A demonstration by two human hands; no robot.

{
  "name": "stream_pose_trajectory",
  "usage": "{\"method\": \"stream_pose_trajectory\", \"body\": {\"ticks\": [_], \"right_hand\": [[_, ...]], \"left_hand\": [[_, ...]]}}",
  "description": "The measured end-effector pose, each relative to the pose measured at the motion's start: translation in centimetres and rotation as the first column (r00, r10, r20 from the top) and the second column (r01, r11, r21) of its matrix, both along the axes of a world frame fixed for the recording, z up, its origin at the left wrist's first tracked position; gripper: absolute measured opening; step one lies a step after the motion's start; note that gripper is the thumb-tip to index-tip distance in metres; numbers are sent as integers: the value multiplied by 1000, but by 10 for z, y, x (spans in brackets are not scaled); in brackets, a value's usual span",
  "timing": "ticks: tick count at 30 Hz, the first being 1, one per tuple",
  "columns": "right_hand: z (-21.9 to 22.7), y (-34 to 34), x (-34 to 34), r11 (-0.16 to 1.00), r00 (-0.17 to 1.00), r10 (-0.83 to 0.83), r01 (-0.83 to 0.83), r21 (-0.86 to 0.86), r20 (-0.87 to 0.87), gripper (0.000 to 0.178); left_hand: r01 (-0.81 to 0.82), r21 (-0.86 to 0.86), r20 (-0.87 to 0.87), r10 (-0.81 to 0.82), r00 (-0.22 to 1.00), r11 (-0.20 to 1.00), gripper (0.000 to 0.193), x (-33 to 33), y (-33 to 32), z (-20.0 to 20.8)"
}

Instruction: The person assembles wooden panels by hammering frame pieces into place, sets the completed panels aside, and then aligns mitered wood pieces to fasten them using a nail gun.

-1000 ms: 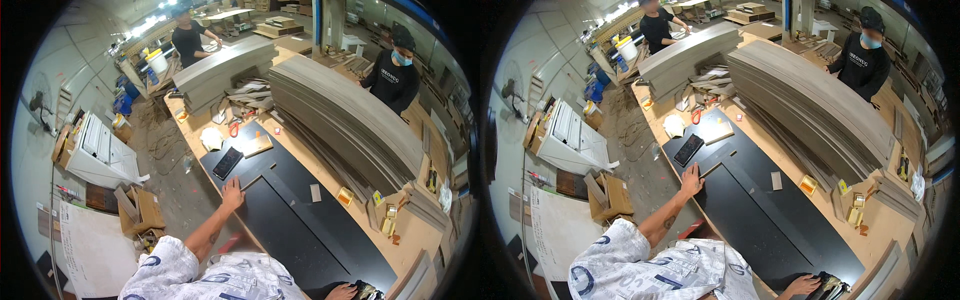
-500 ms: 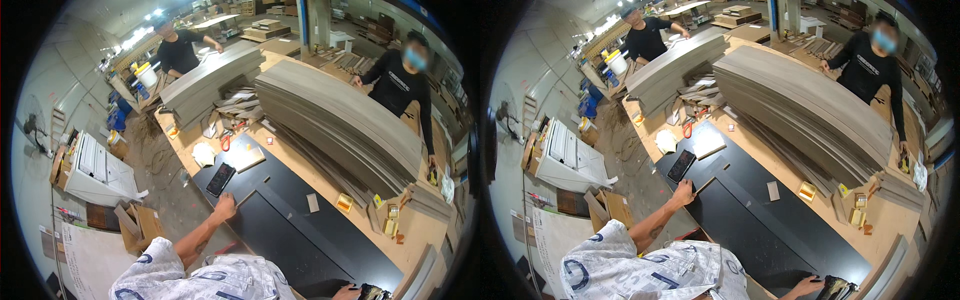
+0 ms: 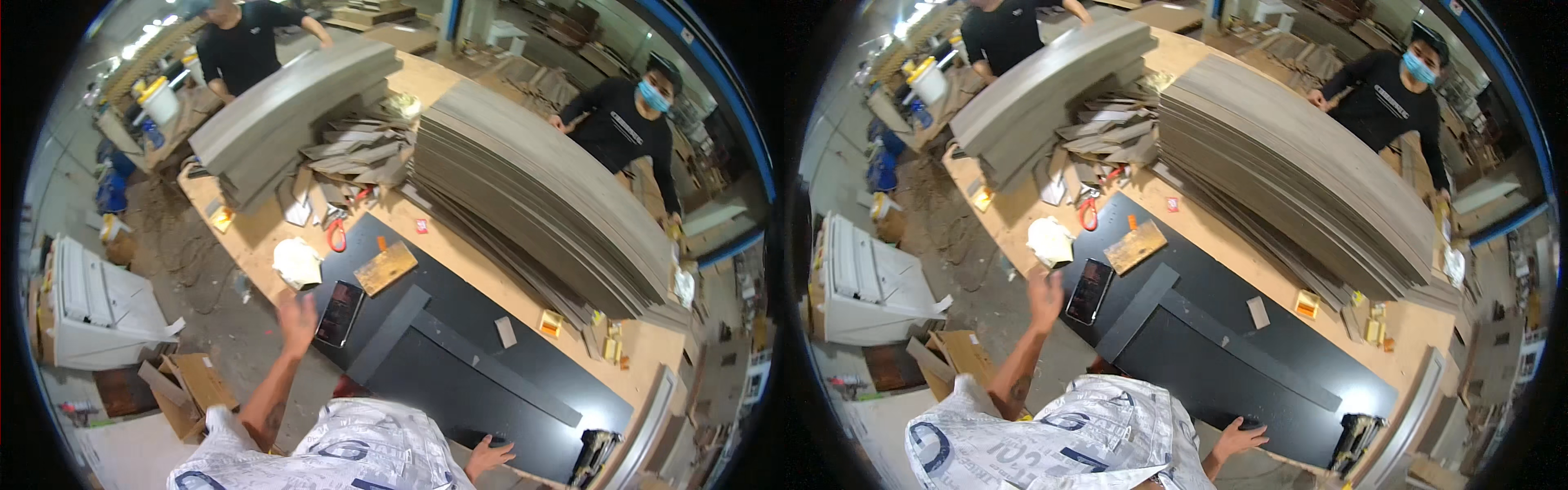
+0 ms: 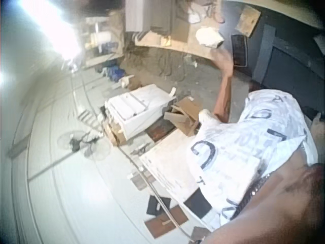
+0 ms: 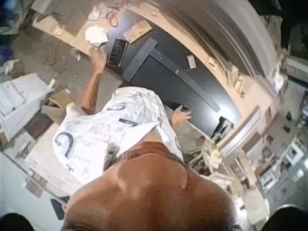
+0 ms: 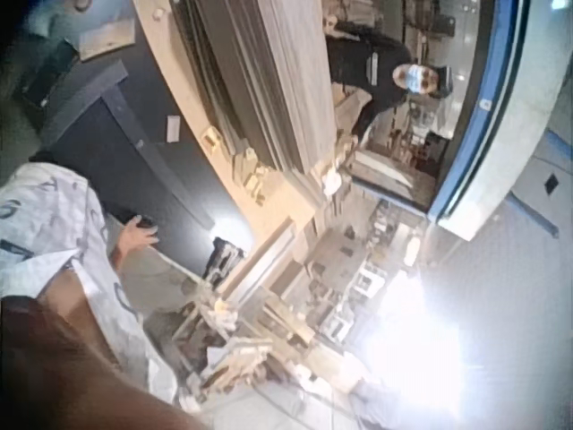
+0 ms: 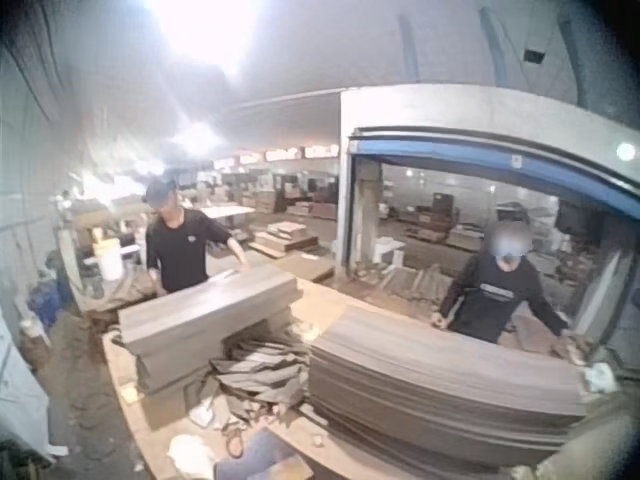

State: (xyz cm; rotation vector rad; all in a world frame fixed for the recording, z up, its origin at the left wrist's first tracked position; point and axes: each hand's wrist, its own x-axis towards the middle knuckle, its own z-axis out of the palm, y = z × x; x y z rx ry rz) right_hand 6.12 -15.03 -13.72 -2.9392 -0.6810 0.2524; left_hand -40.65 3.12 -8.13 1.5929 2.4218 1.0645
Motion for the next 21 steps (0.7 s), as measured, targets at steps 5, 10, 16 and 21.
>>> {"method": "stream_pose_trajectory", "body": {"ticks": [5,10,16,21], "right_hand": [[-38,-63,17,723,922,6,264,639,-388,48],[-45,-15,59,718,772,-491,621,314,-403,56],[-55,-12,96,615,703,-676,704,356,-222,80],[-27,-17,87,506,540,-815,840,199,-211,77]], "left_hand": [[-391,-384,745,531,403,836,37,-49,-72,-139],[-35,-435,877,414,-242,900,47,-56,-35,-77],[214,-505,836,536,-123,836,61,-133,-22,-153],[392,-646,699,714,-40,655,97,-145,-12,-169]]}}
